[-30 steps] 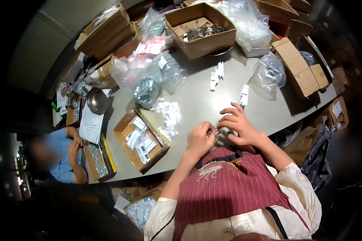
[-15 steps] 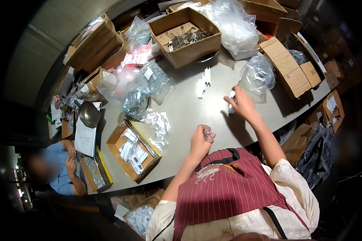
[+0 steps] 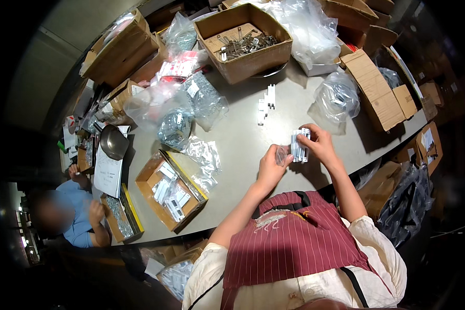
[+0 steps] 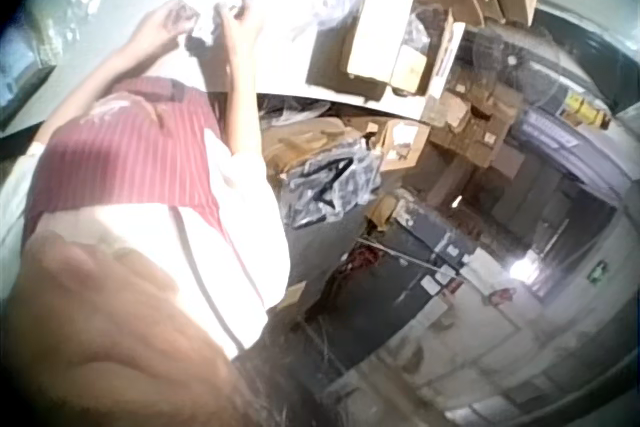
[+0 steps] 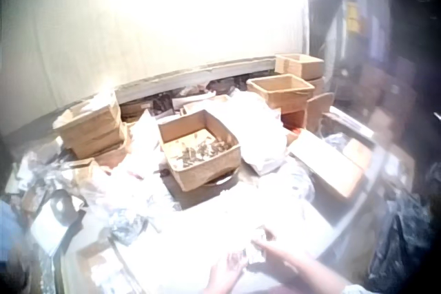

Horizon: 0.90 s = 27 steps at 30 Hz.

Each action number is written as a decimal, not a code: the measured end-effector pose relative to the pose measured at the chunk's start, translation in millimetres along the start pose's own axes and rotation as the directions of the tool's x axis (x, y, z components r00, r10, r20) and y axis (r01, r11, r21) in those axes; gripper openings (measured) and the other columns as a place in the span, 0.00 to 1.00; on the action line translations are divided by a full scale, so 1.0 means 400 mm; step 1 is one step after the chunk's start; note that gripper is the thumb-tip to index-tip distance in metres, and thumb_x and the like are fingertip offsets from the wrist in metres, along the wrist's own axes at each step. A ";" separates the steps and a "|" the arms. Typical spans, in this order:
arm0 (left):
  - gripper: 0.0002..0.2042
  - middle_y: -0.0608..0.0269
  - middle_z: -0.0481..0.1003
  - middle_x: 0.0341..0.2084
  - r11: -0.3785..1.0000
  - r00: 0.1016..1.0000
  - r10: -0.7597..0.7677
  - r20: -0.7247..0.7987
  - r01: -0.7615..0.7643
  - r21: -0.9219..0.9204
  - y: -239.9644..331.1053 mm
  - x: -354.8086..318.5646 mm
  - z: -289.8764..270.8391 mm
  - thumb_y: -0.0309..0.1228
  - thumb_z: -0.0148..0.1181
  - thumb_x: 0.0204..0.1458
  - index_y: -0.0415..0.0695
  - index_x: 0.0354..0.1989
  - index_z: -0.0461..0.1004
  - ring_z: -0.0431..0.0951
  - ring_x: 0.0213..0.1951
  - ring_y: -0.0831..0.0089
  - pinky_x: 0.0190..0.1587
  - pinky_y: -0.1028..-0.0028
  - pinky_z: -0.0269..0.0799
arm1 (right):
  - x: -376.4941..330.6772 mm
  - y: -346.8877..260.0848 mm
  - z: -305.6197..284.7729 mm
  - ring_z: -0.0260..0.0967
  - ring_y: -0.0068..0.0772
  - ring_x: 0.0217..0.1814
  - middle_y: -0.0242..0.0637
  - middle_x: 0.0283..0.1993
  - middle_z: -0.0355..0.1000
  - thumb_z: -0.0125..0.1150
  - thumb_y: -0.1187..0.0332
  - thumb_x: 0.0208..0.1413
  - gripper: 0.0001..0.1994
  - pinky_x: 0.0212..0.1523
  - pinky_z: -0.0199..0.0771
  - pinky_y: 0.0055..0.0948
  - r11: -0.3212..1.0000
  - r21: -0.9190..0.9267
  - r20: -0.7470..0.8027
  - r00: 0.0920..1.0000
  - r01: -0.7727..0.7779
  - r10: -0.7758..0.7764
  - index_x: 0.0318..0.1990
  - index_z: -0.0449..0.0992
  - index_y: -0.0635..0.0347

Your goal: The person picks small white plastic components from a table, places them into clear plastic bags, and then puts the filled bags into a cardboard box. Another person is visible in the background working at the same table.

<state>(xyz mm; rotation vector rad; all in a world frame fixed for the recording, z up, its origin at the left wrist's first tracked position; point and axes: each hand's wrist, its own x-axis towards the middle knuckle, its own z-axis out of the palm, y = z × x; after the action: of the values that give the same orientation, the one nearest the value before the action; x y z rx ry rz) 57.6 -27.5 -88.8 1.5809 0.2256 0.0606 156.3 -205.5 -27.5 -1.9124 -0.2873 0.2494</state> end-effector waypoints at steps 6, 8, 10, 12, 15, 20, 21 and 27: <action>0.17 0.57 0.78 0.26 0.976 0.988 -0.105 0.115 0.124 -0.180 -0.021 0.042 -0.014 0.33 0.76 0.51 0.39 0.36 0.71 0.76 0.28 0.69 0.34 0.67 0.74 | -0.031 0.064 0.051 0.73 0.19 0.28 0.32 0.29 0.78 0.72 0.61 0.59 0.18 0.31 0.72 0.24 0.978 0.207 0.033 0.999 0.020 -0.027 0.51 0.80 0.64; 0.17 0.55 0.78 0.26 0.994 0.993 -0.110 0.045 0.110 0.001 -0.038 0.042 -0.036 0.33 0.75 0.51 0.39 0.36 0.71 0.78 0.28 0.65 0.34 0.66 0.74 | -0.040 0.030 0.051 0.73 0.20 0.27 0.33 0.27 0.77 0.72 0.59 0.58 0.19 0.30 0.72 0.25 0.975 -0.186 -0.049 0.991 0.117 -0.128 0.50 0.80 0.63; 0.15 0.53 0.78 0.27 0.979 0.994 -0.107 -0.032 0.111 0.172 -0.030 0.038 -0.050 0.32 0.73 0.53 0.39 0.37 0.71 0.80 0.28 0.61 0.33 0.63 0.75 | -0.038 0.020 0.045 0.72 0.22 0.26 0.34 0.26 0.77 0.72 0.57 0.57 0.19 0.30 0.72 0.26 0.970 -0.231 -0.119 0.987 0.073 -0.103 0.48 0.80 0.62; 0.12 0.55 0.79 0.35 0.912 0.994 -0.081 -0.077 0.106 0.397 0.005 0.033 -0.069 0.29 0.69 0.58 0.40 0.38 0.69 0.80 0.30 0.67 0.30 0.66 0.76 | -0.036 0.048 0.029 0.73 0.21 0.26 0.34 0.27 0.77 0.73 0.57 0.57 0.19 0.30 0.72 0.26 0.994 -0.105 -0.151 0.987 0.036 -0.052 0.47 0.80 0.62; 0.15 0.55 0.80 0.32 0.608 0.807 0.588 -0.054 -0.396 0.688 0.047 0.033 -0.083 0.33 0.69 0.57 0.37 0.42 0.71 0.81 0.28 0.67 0.32 0.67 0.76 | -0.045 0.024 0.031 0.72 0.16 0.28 0.30 0.27 0.77 0.74 0.59 0.56 0.18 0.30 0.71 0.23 0.998 0.032 -0.116 0.992 0.054 -0.050 0.47 0.80 0.63; 0.18 0.52 0.80 0.26 0.968 0.989 0.081 0.123 -0.108 0.225 0.158 -0.057 -0.045 0.37 0.75 0.52 0.39 0.38 0.71 0.82 0.29 0.51 0.33 0.61 0.76 | -0.074 -0.059 0.055 0.65 0.12 0.26 0.26 0.25 0.74 0.75 0.62 0.56 0.17 0.26 0.64 0.21 0.994 0.101 -0.034 0.999 0.034 -0.031 0.46 0.81 0.64; 0.19 0.53 0.79 0.24 0.954 0.987 0.108 0.117 -0.136 0.267 0.177 -0.064 -0.044 0.37 0.75 0.52 0.40 0.38 0.70 0.82 0.28 0.53 0.33 0.61 0.76 | -0.078 -0.051 0.072 0.62 0.12 0.25 0.25 0.23 0.72 0.75 0.61 0.56 0.16 0.25 0.60 0.21 0.981 0.171 -0.050 0.996 0.088 -0.081 0.45 0.82 0.63; 0.16 0.59 0.78 0.27 0.982 0.985 -0.075 0.154 0.100 -0.161 0.154 -0.094 -0.066 0.31 0.74 0.55 0.39 0.36 0.69 0.83 0.30 0.68 0.34 0.69 0.77 | -0.090 -0.056 0.055 0.59 0.11 0.24 0.22 0.22 0.70 0.74 0.65 0.57 0.14 0.24 0.55 0.21 0.943 0.332 0.044 0.999 0.000 -0.016 0.45 0.83 0.65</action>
<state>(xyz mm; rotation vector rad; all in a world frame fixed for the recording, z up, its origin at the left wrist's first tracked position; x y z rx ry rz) 22.4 -8.6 -23.0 1.3982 0.1698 -0.1031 113.6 -190.0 -13.0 -1.5725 -0.2658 0.3164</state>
